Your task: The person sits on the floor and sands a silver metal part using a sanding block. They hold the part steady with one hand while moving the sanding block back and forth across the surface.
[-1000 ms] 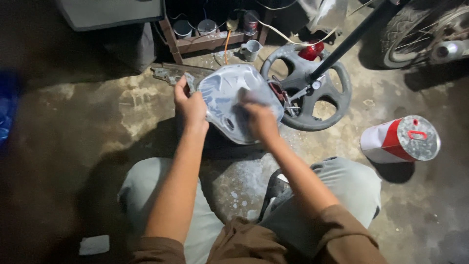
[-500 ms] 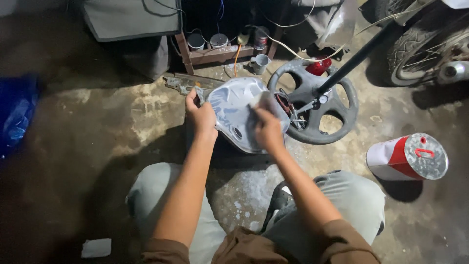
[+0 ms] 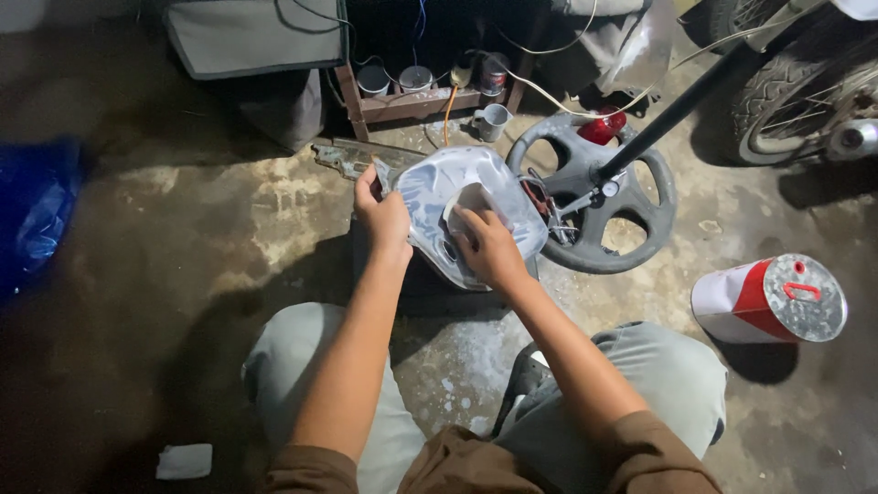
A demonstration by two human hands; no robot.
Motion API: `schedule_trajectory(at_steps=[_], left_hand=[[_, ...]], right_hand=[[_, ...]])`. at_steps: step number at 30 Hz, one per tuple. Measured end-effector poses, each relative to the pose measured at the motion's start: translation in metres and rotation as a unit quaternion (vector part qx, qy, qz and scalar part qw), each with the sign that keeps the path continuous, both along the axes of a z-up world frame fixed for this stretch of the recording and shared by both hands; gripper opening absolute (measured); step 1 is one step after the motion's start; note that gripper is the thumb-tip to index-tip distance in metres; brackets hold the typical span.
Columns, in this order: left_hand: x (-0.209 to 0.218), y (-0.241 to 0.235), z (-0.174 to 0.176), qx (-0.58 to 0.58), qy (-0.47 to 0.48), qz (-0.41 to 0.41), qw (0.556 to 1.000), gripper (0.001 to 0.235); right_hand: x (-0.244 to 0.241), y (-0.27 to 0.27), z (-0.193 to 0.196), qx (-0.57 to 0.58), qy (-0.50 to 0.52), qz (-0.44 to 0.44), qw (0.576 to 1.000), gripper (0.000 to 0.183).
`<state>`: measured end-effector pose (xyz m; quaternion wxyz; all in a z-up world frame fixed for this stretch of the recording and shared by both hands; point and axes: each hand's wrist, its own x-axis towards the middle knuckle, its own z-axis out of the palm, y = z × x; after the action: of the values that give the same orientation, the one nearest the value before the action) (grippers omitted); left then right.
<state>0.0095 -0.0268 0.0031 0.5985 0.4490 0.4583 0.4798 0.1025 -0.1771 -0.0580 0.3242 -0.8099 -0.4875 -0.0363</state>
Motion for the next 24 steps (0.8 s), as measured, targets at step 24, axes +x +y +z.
schedule_trajectory(at_steps=[24], left_hand=[[0.004, 0.004, -0.001, -0.03, 0.036, -0.003, 0.999, 0.062]], right_hand=[[0.021, 0.015, 0.031, -0.028, 0.208, -0.101, 0.972, 0.044]])
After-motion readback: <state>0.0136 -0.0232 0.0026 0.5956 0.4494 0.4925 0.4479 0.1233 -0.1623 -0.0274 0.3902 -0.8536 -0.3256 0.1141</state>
